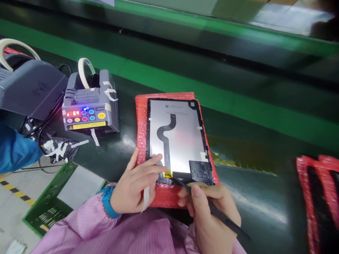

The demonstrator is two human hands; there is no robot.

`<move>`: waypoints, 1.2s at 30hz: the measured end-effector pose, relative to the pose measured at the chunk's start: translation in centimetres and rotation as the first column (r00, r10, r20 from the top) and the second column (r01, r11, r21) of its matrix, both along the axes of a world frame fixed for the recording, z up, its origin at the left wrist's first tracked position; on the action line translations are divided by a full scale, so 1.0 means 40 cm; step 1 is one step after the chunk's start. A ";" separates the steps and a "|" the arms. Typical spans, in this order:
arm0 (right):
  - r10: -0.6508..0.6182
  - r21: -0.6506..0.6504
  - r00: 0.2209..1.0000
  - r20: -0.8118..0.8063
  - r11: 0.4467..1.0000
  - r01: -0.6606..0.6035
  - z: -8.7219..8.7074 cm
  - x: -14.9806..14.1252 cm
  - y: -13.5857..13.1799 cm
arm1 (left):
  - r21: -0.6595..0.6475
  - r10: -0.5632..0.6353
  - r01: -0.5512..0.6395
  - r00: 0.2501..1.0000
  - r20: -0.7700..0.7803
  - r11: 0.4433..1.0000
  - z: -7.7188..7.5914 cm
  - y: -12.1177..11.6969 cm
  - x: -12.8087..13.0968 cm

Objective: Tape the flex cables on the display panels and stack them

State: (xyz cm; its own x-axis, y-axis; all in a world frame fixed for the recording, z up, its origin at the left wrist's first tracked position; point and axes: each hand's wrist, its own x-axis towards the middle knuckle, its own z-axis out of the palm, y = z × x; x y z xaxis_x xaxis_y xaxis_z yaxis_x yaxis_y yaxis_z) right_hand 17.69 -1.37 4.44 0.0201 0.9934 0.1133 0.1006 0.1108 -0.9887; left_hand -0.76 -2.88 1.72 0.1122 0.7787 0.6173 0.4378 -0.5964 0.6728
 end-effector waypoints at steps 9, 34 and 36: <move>0.006 0.001 0.998 0.060 1.000 -0.007 0.005 0.006 -0.002 | 0.010 -0.024 0.024 0.999 -0.022 1.000 -0.013 -0.002 -0.002; -0.153 -0.007 0.968 0.200 0.987 0.158 0.006 0.030 -0.001 | 0.031 -0.028 0.038 0.966 -0.256 0.999 -0.019 0.003 -0.013; -0.231 0.020 0.964 0.135 0.973 0.230 0.022 0.047 0.009 | -0.024 -0.046 0.041 0.966 -0.255 0.999 0.008 -0.001 -0.015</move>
State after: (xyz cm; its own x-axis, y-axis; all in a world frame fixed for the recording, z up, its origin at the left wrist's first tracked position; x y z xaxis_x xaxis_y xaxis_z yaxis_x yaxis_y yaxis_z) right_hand 19.58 -1.01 5.34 0.2324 0.9632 0.1349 0.2570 0.0730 -0.9636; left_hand -1.37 -2.93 2.03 0.2981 0.7806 0.5494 0.5706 -0.6071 0.5530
